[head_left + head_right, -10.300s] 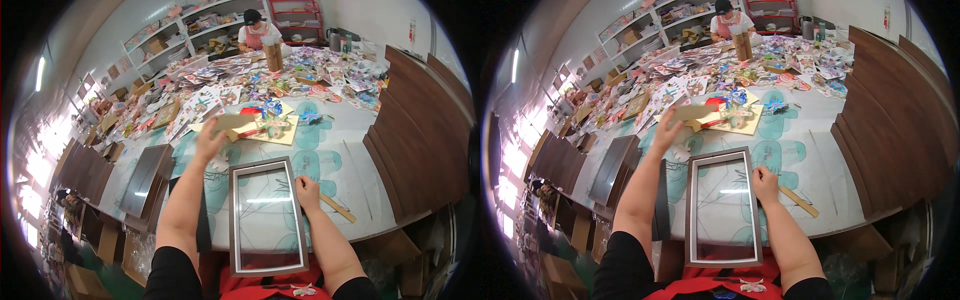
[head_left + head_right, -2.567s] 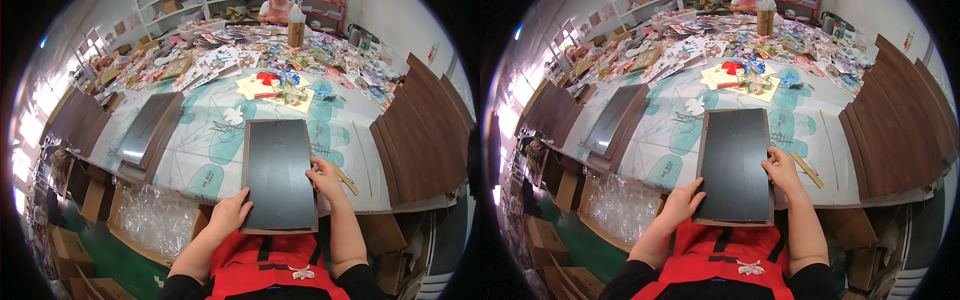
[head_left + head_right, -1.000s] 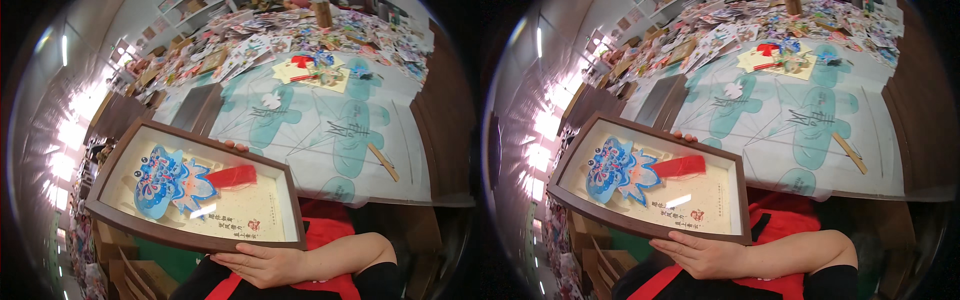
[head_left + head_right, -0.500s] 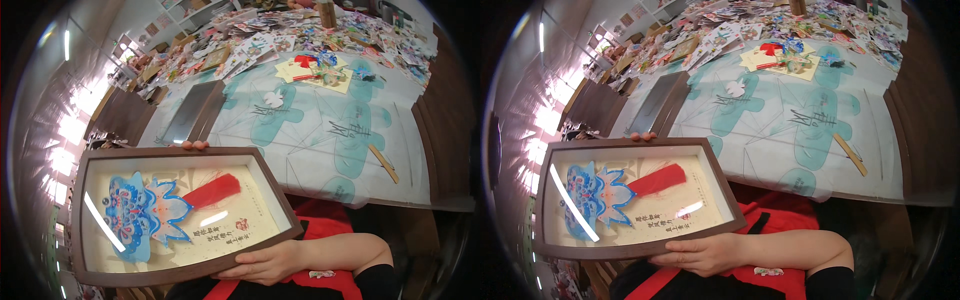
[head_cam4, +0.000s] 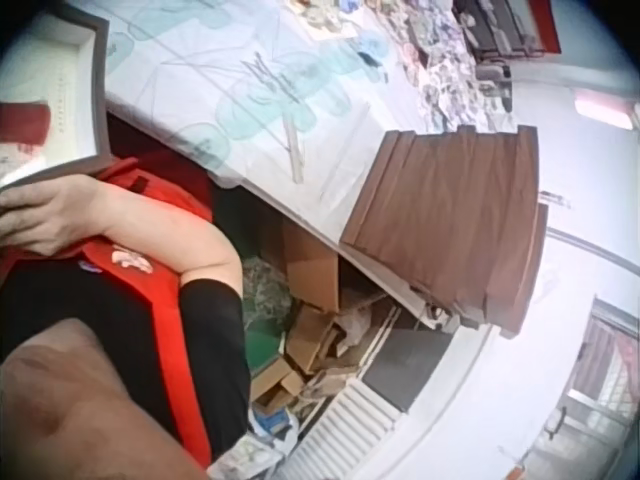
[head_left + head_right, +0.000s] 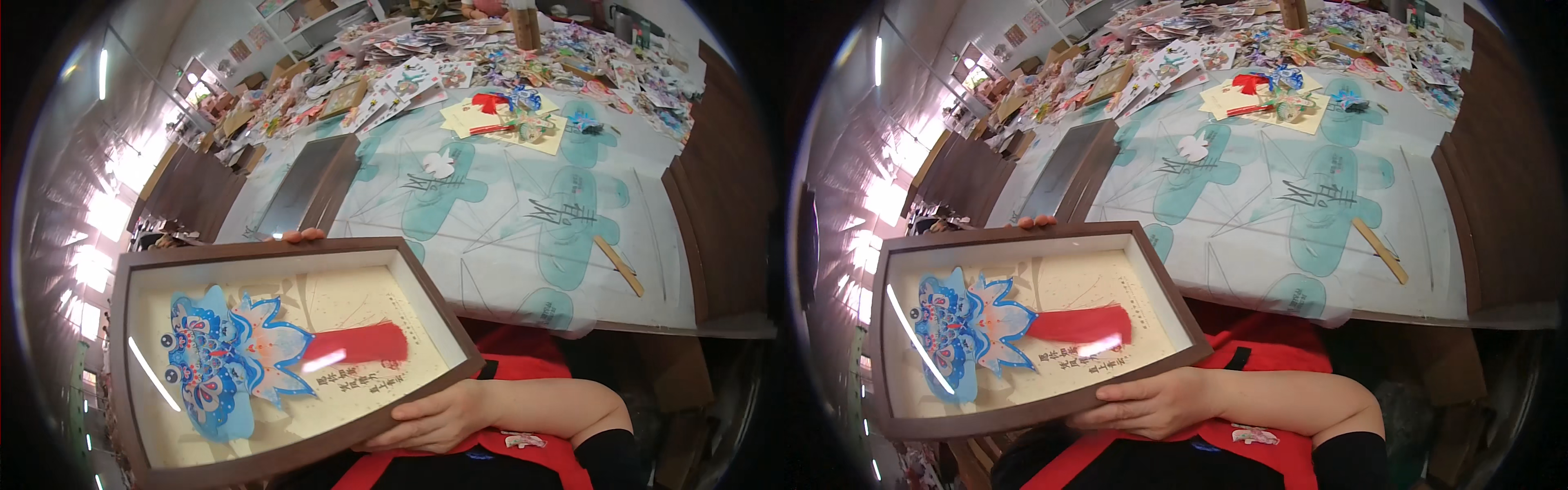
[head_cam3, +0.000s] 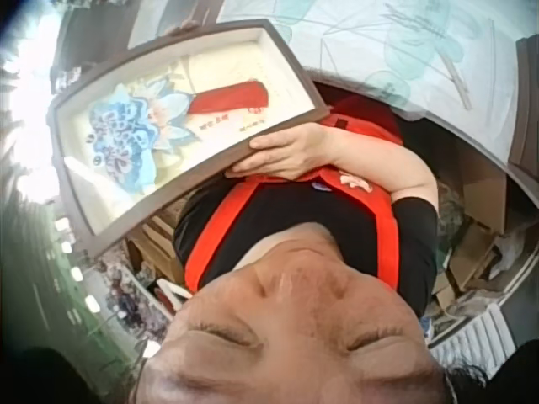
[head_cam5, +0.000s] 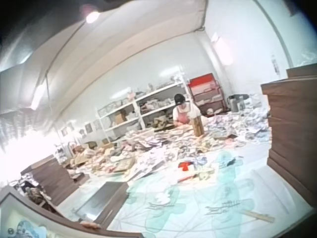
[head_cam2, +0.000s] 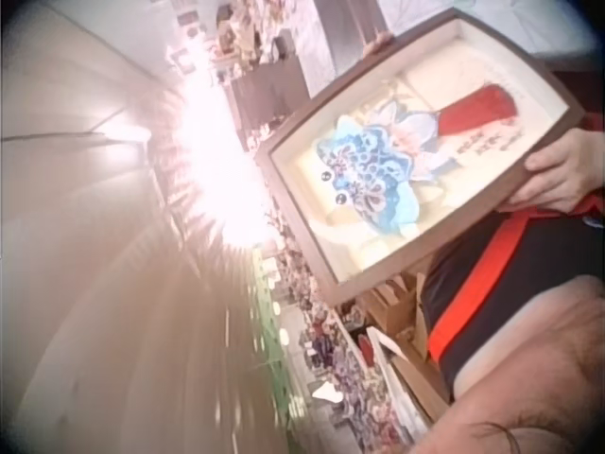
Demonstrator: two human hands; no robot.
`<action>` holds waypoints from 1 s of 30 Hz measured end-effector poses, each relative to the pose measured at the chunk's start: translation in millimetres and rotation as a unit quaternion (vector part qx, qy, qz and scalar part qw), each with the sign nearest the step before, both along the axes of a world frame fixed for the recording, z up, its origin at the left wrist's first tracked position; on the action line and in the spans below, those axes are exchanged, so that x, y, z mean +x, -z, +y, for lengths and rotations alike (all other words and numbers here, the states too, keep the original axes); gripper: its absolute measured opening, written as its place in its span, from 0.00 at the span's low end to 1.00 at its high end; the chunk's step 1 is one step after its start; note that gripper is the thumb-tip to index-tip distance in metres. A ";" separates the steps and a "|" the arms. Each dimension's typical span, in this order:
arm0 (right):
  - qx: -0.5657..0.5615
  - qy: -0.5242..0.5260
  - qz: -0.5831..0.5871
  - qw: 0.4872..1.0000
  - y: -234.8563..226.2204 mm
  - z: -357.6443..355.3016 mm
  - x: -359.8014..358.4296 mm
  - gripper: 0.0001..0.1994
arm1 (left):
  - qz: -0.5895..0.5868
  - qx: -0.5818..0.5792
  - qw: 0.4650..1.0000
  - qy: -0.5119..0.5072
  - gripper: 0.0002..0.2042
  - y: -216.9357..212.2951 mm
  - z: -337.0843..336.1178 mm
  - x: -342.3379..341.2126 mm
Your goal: The person assembles decorative picture frames by inserting paper cutouts and backing boards into wooden frames. They use a wooden stick to press the backing into place and a plastic scraper to smooth the glass surface. The person handles multiple frames sequentially, placing finished units aside.
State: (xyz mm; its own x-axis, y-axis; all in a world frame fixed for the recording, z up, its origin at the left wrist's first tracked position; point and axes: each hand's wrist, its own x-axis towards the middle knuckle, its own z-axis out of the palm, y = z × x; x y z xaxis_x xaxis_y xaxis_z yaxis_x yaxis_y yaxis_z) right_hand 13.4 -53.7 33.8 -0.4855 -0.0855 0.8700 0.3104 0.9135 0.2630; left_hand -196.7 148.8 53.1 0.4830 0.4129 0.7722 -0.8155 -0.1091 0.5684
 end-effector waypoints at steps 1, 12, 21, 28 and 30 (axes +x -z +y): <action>-0.003 -0.011 -0.006 1.000 -0.9 1.6 -4.9 0.16 | -0.009 0.004 1.000 -0.004 0.26 -0.6 -1.5 -3.3; 0.023 0.159 0.015 0.987 35.3 -9.4 23.2 0.11 | -0.014 -0.026 0.990 -0.138 0.25 5.2 -13.7 0.8; 0.015 -0.015 -0.004 1.000 29.3 9.1 -4.9 0.13 | -0.003 -0.051 0.981 -0.190 0.25 4.3 -21.9 4.4; 0.076 -0.034 -0.085 0.993 26.2 15.9 -3.7 0.14 | -0.005 -0.057 0.971 -0.232 0.25 6.4 -27.8 23.3; 0.082 0.029 -0.055 0.995 24.7 21.6 11.8 0.13 | -0.001 -0.062 0.966 -0.252 0.25 6.7 -29.7 31.9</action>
State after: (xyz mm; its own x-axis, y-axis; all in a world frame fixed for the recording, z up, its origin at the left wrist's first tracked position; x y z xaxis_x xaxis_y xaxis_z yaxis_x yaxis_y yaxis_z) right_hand 25.2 -32.1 9.1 -0.5846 -0.1916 0.7884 0.3221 0.8370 0.4423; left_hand -164.8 119.1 46.4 0.1948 0.6843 0.7027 -0.6781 -0.4237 0.6005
